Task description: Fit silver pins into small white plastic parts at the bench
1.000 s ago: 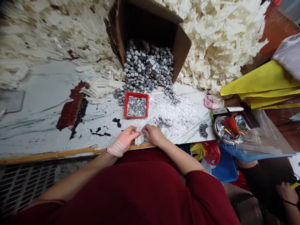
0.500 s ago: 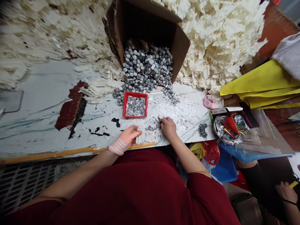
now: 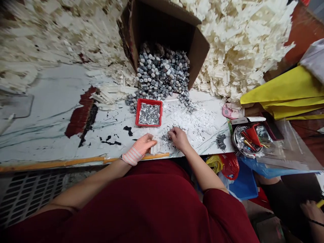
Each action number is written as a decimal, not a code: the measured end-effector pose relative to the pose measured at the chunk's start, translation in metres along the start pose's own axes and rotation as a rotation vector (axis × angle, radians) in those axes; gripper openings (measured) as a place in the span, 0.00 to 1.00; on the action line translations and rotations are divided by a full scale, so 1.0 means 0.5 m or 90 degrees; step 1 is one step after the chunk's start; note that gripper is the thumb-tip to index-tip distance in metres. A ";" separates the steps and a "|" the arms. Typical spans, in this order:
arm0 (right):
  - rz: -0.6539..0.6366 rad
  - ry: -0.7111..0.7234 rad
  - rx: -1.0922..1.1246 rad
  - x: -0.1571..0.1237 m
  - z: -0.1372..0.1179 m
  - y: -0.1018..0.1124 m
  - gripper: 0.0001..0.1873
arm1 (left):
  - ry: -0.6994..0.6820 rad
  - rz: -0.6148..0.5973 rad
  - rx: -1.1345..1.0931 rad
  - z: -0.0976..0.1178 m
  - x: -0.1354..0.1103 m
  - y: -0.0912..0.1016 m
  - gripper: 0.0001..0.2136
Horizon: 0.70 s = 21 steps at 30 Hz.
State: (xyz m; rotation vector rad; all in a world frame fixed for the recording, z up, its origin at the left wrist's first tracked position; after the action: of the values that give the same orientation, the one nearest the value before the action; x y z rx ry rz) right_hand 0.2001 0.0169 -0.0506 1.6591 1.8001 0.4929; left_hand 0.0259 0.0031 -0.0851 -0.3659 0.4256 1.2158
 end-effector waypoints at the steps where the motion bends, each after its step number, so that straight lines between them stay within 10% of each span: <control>1: -0.018 0.023 0.051 -0.002 -0.017 -0.011 0.09 | -0.010 0.002 0.021 0.005 -0.002 0.001 0.12; 11: -0.033 0.063 0.021 -0.019 -0.085 -0.049 0.07 | -0.013 -0.016 0.083 0.024 -0.017 -0.003 0.10; 17: -0.022 -0.023 0.324 -0.019 -0.054 -0.077 0.12 | -0.163 0.166 0.377 0.082 -0.036 0.017 0.08; 21: -0.134 -0.006 0.335 0.024 -0.026 -0.052 0.16 | -0.074 0.043 0.214 0.068 -0.021 -0.002 0.09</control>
State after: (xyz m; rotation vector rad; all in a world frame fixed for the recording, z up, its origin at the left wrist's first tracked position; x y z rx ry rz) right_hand 0.1723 0.0270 -0.0604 1.7603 2.1930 -0.0950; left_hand 0.0278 0.0107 -0.0506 0.0063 0.5349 1.1991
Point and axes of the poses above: each hand's wrist, its own x-axis towards the middle knuckle, its own y-axis out of the back of the hand, z = x × y, the point moved 7 cm from there along x, towards the middle knuckle, and after that the axes turned 7 degrees about x, right-handed, at the moved point
